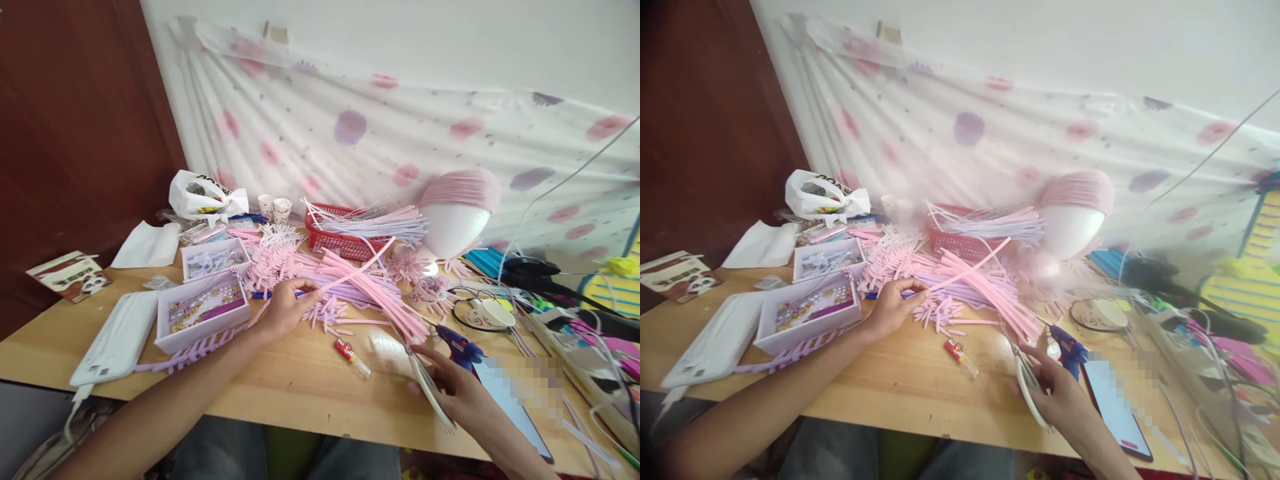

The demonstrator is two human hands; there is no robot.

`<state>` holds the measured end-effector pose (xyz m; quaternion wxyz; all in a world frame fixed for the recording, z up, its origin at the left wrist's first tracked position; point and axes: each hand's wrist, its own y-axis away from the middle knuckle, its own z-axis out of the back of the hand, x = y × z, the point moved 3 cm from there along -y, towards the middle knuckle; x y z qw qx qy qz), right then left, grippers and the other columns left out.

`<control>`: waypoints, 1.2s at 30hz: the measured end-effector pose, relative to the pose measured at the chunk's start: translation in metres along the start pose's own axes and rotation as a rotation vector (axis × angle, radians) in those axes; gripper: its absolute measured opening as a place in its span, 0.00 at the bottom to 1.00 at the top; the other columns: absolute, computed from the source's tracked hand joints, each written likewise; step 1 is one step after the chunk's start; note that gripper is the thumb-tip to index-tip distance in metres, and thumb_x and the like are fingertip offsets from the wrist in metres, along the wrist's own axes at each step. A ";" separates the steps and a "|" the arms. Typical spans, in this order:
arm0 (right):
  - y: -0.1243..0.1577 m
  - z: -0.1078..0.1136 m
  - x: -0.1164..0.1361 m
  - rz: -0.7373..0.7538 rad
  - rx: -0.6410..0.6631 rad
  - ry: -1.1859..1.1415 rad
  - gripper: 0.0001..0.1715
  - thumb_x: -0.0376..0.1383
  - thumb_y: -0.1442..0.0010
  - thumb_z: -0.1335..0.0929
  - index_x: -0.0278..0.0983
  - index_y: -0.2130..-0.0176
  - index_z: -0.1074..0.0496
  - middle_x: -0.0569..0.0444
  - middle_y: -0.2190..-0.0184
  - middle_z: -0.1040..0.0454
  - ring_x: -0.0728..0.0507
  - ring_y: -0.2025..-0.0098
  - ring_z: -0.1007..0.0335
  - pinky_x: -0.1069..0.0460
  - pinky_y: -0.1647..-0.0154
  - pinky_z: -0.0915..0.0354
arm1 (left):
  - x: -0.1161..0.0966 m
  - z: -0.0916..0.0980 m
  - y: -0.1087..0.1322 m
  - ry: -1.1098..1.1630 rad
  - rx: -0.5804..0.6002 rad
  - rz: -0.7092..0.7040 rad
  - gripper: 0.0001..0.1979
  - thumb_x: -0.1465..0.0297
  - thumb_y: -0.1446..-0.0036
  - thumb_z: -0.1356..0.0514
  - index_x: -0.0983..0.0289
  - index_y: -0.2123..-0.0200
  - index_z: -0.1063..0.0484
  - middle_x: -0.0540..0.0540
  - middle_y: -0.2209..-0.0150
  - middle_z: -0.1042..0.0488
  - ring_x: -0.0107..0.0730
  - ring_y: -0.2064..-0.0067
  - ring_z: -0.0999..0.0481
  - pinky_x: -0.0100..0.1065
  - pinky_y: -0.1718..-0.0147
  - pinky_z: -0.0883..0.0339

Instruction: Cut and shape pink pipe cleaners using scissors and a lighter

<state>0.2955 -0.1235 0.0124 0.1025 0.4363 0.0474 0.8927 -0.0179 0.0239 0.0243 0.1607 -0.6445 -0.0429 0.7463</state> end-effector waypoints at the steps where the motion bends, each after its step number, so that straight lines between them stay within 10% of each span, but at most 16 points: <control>1: 0.002 0.001 0.004 -0.004 0.024 -0.003 0.37 0.50 0.53 0.26 0.36 0.47 0.28 0.55 0.76 0.29 0.43 0.74 0.32 0.49 0.71 0.34 | 0.001 0.000 0.000 0.005 -0.003 0.006 0.06 0.69 0.48 0.37 0.64 0.71 0.21 0.54 0.70 0.19 0.35 0.65 0.23 0.32 0.62 0.32; 14: -0.025 -0.098 0.132 0.122 0.207 -0.384 0.26 0.52 0.50 0.25 0.39 0.60 0.33 0.57 0.69 0.36 0.45 0.65 0.39 0.52 0.64 0.39 | -0.003 -0.008 0.007 0.084 0.061 0.054 0.10 0.64 0.47 0.36 0.66 0.70 0.21 0.54 0.69 0.20 0.34 0.65 0.23 0.32 0.63 0.32; 36: -0.046 -0.126 0.109 0.206 0.117 -0.593 0.18 0.42 0.45 0.26 0.36 0.56 0.25 0.58 0.74 0.33 0.48 0.71 0.42 0.54 0.69 0.42 | -0.017 -0.012 0.013 0.102 0.227 0.128 0.06 0.70 0.48 0.37 0.67 0.70 0.21 0.55 0.70 0.19 0.35 0.68 0.21 0.30 0.68 0.30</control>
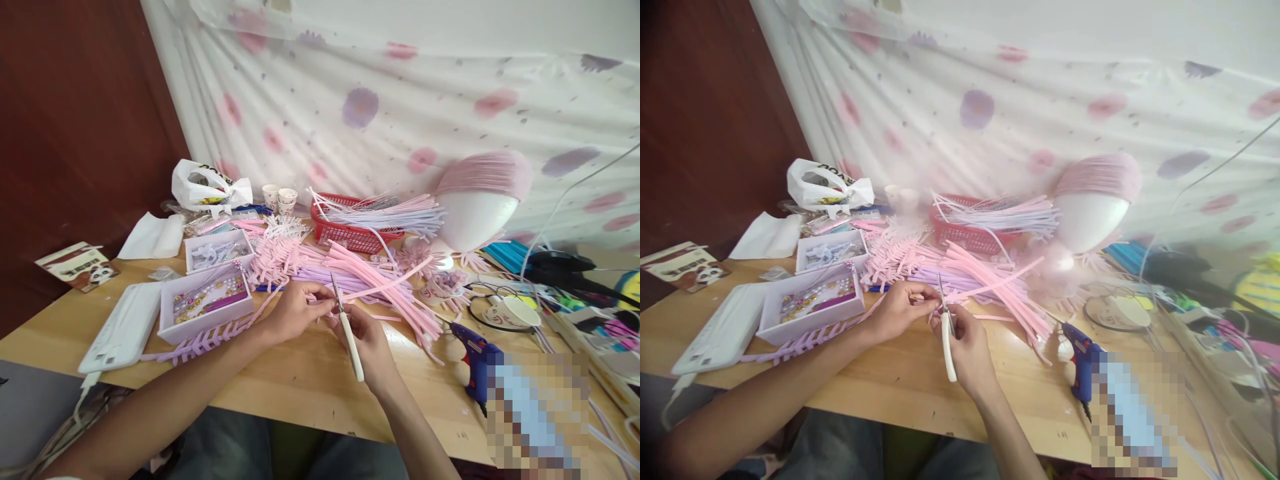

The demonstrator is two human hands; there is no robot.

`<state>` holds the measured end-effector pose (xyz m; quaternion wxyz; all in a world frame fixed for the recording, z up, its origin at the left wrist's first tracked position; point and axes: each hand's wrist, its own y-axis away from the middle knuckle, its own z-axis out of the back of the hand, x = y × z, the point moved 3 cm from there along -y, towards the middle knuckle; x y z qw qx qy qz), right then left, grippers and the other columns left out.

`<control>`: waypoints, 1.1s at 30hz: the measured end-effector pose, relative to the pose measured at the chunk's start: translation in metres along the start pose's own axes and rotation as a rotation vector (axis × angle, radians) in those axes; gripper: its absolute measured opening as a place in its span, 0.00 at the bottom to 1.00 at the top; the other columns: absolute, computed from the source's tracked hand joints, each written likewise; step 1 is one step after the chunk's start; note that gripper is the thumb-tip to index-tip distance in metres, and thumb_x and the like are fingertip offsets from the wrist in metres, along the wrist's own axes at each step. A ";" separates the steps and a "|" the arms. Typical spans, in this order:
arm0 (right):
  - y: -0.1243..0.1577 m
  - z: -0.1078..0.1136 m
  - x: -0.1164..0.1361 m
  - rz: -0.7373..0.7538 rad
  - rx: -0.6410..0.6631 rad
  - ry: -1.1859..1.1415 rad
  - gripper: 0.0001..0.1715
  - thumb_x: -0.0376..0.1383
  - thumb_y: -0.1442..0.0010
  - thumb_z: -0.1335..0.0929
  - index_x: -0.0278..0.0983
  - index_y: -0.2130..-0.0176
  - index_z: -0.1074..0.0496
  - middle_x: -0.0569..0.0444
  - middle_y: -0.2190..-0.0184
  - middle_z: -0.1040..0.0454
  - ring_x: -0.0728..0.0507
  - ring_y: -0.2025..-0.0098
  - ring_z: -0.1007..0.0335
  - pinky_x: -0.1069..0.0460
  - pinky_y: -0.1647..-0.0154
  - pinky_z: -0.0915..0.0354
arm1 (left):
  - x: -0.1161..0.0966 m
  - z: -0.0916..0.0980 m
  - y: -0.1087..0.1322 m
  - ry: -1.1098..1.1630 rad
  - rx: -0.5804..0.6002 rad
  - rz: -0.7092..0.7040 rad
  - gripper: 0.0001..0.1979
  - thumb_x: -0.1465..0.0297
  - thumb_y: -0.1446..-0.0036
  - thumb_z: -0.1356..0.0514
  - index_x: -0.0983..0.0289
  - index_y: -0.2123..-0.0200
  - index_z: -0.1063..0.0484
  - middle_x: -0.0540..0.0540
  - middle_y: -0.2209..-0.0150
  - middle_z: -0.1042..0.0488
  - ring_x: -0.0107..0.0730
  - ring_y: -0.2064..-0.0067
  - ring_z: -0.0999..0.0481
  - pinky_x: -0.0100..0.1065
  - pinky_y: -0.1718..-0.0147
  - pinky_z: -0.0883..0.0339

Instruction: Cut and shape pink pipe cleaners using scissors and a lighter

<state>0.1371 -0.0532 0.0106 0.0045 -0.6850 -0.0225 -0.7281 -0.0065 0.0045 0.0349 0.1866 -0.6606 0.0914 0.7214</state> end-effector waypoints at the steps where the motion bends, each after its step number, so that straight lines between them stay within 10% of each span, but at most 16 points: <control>1: 0.001 -0.001 0.000 -0.001 -0.012 0.003 0.17 0.42 0.45 0.26 0.35 0.57 0.24 0.57 0.74 0.33 0.48 0.71 0.41 0.54 0.69 0.41 | 0.001 0.000 0.000 -0.001 0.001 0.002 0.07 0.70 0.48 0.37 0.67 0.69 0.21 0.55 0.70 0.19 0.35 0.68 0.21 0.30 0.68 0.30; 17: 0.004 0.002 0.000 -0.042 -0.111 0.169 0.23 0.49 0.43 0.30 0.31 0.61 0.22 0.59 0.81 0.40 0.50 0.78 0.48 0.54 0.78 0.49 | 0.029 -0.004 -0.012 0.165 0.041 0.122 0.11 0.64 0.50 0.34 0.67 0.71 0.22 0.53 0.74 0.23 0.26 0.76 0.30 0.29 0.75 0.37; 27: 0.033 0.115 0.014 -0.076 -0.182 1.303 0.23 0.40 0.44 0.33 0.38 0.50 0.22 0.51 0.78 0.26 0.41 0.75 0.31 0.51 0.75 0.44 | 0.034 0.012 -0.019 0.368 -0.177 0.163 0.23 0.56 0.54 0.30 0.66 0.60 0.22 0.57 0.67 0.20 0.23 0.75 0.32 0.25 0.78 0.43; 33: 0.033 0.134 -0.009 -0.142 -0.061 1.556 0.31 0.38 0.43 0.33 0.40 0.40 0.28 0.42 0.72 0.22 0.34 0.70 0.25 0.49 0.74 0.42 | 0.036 0.010 -0.020 0.493 -0.108 0.170 0.25 0.57 0.54 0.30 0.67 0.56 0.24 0.57 0.65 0.20 0.19 0.76 0.36 0.24 0.79 0.47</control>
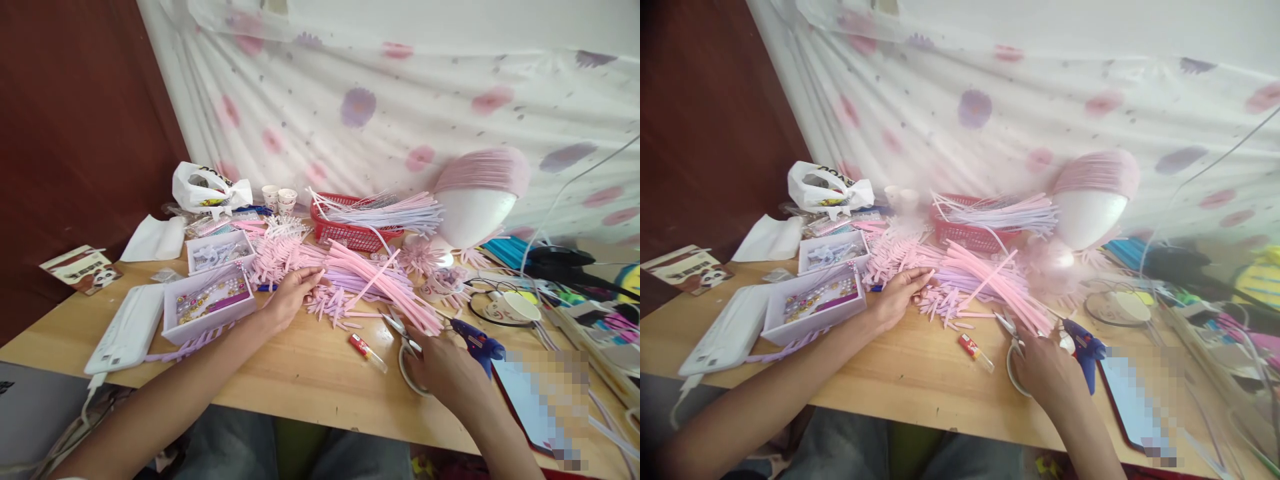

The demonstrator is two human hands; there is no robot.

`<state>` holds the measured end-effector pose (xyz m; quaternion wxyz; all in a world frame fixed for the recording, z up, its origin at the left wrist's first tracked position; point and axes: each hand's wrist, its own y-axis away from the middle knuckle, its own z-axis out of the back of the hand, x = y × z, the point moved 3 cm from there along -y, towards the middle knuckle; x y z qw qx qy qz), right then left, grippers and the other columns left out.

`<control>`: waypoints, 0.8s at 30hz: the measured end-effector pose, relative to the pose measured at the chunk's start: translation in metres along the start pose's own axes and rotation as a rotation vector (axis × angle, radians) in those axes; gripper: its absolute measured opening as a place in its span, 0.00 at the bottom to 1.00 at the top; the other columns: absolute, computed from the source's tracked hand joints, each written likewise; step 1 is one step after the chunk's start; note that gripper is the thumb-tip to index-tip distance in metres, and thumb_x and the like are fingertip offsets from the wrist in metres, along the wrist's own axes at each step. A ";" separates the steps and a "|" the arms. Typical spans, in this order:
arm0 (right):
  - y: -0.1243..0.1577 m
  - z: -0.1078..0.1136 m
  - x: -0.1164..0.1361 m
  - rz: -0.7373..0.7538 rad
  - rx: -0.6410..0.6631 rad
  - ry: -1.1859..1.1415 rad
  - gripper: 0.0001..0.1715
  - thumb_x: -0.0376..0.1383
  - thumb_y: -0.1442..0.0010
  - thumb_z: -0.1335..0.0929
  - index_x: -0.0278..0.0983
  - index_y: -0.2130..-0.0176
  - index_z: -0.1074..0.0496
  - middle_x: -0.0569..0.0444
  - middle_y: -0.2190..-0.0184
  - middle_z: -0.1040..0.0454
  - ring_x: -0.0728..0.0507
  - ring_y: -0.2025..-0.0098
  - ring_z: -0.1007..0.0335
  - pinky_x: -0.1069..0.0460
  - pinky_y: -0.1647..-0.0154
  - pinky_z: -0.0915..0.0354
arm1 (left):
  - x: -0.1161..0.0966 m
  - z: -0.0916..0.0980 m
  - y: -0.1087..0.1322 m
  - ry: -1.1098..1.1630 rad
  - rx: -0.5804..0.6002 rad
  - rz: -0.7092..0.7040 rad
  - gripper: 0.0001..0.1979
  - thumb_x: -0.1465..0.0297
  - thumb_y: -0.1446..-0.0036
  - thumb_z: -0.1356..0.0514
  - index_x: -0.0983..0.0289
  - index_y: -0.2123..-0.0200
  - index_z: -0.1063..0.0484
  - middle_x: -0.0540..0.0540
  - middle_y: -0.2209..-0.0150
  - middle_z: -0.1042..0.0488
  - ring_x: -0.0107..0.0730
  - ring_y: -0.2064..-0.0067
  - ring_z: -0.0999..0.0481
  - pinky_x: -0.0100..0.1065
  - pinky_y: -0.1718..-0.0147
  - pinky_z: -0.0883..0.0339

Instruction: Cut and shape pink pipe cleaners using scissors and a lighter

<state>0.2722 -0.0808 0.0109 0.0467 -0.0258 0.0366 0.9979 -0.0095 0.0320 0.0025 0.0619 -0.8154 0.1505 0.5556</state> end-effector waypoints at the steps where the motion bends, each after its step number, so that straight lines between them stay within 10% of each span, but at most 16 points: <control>1: -0.001 0.005 0.001 -0.014 -0.001 0.019 0.31 0.39 0.44 0.31 0.42 0.41 0.28 0.42 0.71 0.22 0.34 0.70 0.25 0.49 0.74 0.42 | 0.001 0.000 0.000 0.003 0.013 -0.004 0.26 0.57 0.54 0.30 0.67 0.54 0.25 0.57 0.65 0.20 0.19 0.76 0.36 0.24 0.79 0.46; 9: -0.034 0.058 0.067 0.149 -0.231 -0.665 0.19 0.42 0.40 0.33 0.37 0.53 0.21 0.47 0.66 0.20 0.41 0.67 0.25 0.48 0.63 0.32 | 0.000 -0.008 0.006 -0.086 0.124 0.030 0.23 0.57 0.47 0.32 0.64 0.56 0.34 0.55 0.66 0.21 0.20 0.76 0.36 0.25 0.78 0.47; 15: -0.062 0.045 0.121 0.310 -0.087 -1.263 0.21 0.46 0.44 0.28 0.34 0.56 0.21 0.49 0.69 0.20 0.42 0.66 0.25 0.48 0.63 0.30 | -0.007 -0.013 0.012 -0.151 0.185 0.024 0.22 0.56 0.50 0.31 0.63 0.60 0.34 0.43 0.80 0.32 0.21 0.79 0.38 0.25 0.78 0.47; 24: -0.070 0.019 0.116 0.097 -0.245 -1.404 0.19 0.47 0.46 0.27 0.33 0.67 0.21 0.51 0.74 0.22 0.44 0.72 0.29 0.49 0.66 0.33 | -0.004 -0.008 0.007 -0.148 0.029 0.003 0.19 0.60 0.55 0.29 0.66 0.64 0.25 0.49 0.74 0.26 0.21 0.77 0.34 0.26 0.77 0.42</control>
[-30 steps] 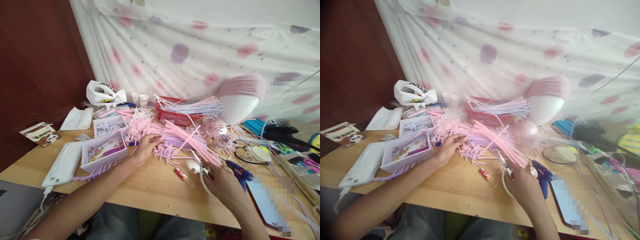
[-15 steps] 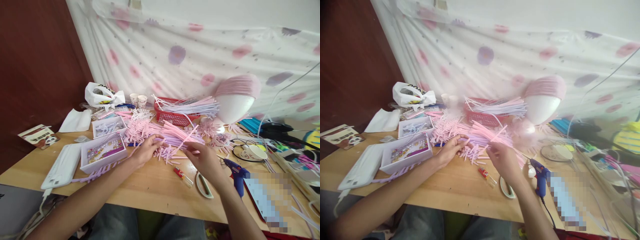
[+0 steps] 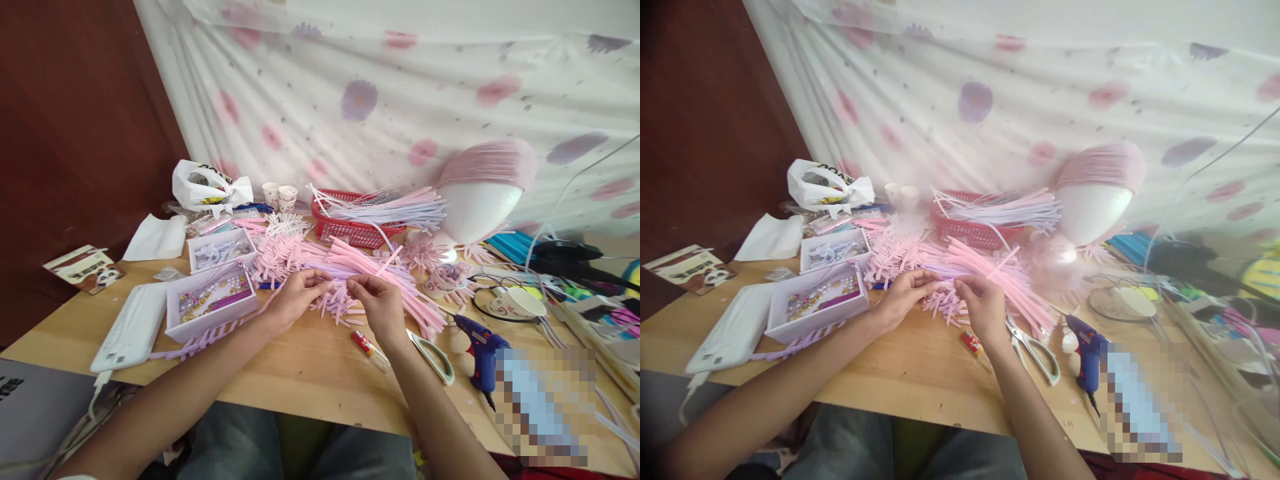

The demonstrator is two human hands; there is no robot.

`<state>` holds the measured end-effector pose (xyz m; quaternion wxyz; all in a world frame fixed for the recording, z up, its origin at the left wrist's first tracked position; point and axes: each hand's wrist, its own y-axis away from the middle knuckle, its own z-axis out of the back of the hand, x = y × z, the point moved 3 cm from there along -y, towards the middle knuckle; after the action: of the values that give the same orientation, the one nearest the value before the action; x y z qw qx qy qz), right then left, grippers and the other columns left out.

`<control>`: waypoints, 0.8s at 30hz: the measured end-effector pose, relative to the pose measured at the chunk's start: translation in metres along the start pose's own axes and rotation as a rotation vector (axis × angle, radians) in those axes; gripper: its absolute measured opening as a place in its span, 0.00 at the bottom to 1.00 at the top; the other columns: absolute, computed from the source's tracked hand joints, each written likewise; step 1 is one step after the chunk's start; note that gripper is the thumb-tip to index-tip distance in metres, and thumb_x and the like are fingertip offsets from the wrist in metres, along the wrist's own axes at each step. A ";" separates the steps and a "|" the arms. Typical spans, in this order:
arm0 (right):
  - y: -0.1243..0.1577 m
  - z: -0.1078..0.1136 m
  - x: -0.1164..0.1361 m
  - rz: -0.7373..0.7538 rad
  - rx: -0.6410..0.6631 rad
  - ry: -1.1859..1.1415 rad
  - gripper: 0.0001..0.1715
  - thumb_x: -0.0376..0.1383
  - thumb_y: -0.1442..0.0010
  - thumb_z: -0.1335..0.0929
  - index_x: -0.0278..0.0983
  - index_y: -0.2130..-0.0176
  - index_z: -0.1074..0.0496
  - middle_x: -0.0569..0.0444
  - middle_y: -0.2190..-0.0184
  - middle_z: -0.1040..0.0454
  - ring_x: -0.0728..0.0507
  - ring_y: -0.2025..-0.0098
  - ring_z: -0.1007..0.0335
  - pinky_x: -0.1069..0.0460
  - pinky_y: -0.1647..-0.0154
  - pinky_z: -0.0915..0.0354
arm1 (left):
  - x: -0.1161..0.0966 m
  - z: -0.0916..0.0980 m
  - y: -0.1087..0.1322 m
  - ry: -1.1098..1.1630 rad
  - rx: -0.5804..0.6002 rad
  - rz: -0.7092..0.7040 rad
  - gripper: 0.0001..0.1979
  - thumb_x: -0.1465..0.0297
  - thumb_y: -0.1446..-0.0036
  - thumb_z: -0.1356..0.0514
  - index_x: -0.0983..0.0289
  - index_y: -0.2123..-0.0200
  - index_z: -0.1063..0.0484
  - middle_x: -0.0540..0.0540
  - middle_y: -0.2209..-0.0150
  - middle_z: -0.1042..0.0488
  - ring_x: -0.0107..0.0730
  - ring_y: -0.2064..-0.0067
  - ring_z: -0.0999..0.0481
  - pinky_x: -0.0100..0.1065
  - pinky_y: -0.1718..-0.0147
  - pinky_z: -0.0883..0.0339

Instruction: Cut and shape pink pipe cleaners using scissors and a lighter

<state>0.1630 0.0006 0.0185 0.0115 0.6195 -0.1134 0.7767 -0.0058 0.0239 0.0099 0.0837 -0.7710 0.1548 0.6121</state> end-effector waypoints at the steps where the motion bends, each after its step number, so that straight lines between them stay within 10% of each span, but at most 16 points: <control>1: 0.002 0.002 0.000 -0.011 -0.004 -0.010 0.20 0.48 0.46 0.27 0.33 0.66 0.21 0.50 0.74 0.22 0.44 0.71 0.28 0.48 0.65 0.32 | 0.000 0.001 -0.001 0.008 -0.028 -0.002 0.18 0.60 0.56 0.28 0.66 0.66 0.24 0.50 0.73 0.25 0.21 0.76 0.33 0.26 0.77 0.41; 6: 0.041 0.019 0.007 0.065 0.026 0.316 0.24 0.47 0.37 0.33 0.36 0.47 0.29 0.48 0.63 0.21 0.41 0.61 0.25 0.47 0.60 0.31 | 0.000 0.009 -0.003 0.020 -0.144 -0.030 0.16 0.62 0.57 0.28 0.66 0.68 0.20 0.53 0.72 0.22 0.24 0.73 0.29 0.25 0.75 0.36; 14: 0.107 0.027 -0.016 0.313 0.199 1.224 0.14 0.25 0.37 0.39 0.37 0.58 0.28 0.46 0.66 0.26 0.38 0.64 0.27 0.48 0.66 0.37 | -0.001 0.009 -0.003 -0.010 -0.153 -0.064 0.17 0.61 0.55 0.29 0.66 0.64 0.19 0.55 0.70 0.20 0.25 0.73 0.28 0.26 0.75 0.36; 20: 0.072 0.026 0.006 0.129 0.125 0.611 0.05 0.36 0.34 0.40 0.39 0.61 0.36 0.53 0.72 0.31 0.44 0.73 0.35 0.51 0.73 0.42 | -0.003 0.010 -0.004 -0.002 -0.179 -0.094 0.19 0.58 0.57 0.28 0.66 0.65 0.23 0.55 0.69 0.19 0.26 0.73 0.27 0.25 0.76 0.35; 24: 0.033 0.004 0.014 -0.144 0.050 -0.047 0.20 0.52 0.37 0.38 0.38 0.67 0.35 0.61 0.80 0.43 0.50 0.80 0.50 0.54 0.80 0.54 | -0.002 0.013 -0.006 0.026 -0.211 -0.110 0.19 0.58 0.56 0.29 0.65 0.65 0.23 0.56 0.67 0.18 0.26 0.72 0.26 0.25 0.76 0.35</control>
<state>0.1586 -0.0335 0.0272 0.0491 0.6442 -0.0492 0.7617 -0.0161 0.0339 0.0083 0.0338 -0.7908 0.0481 0.6093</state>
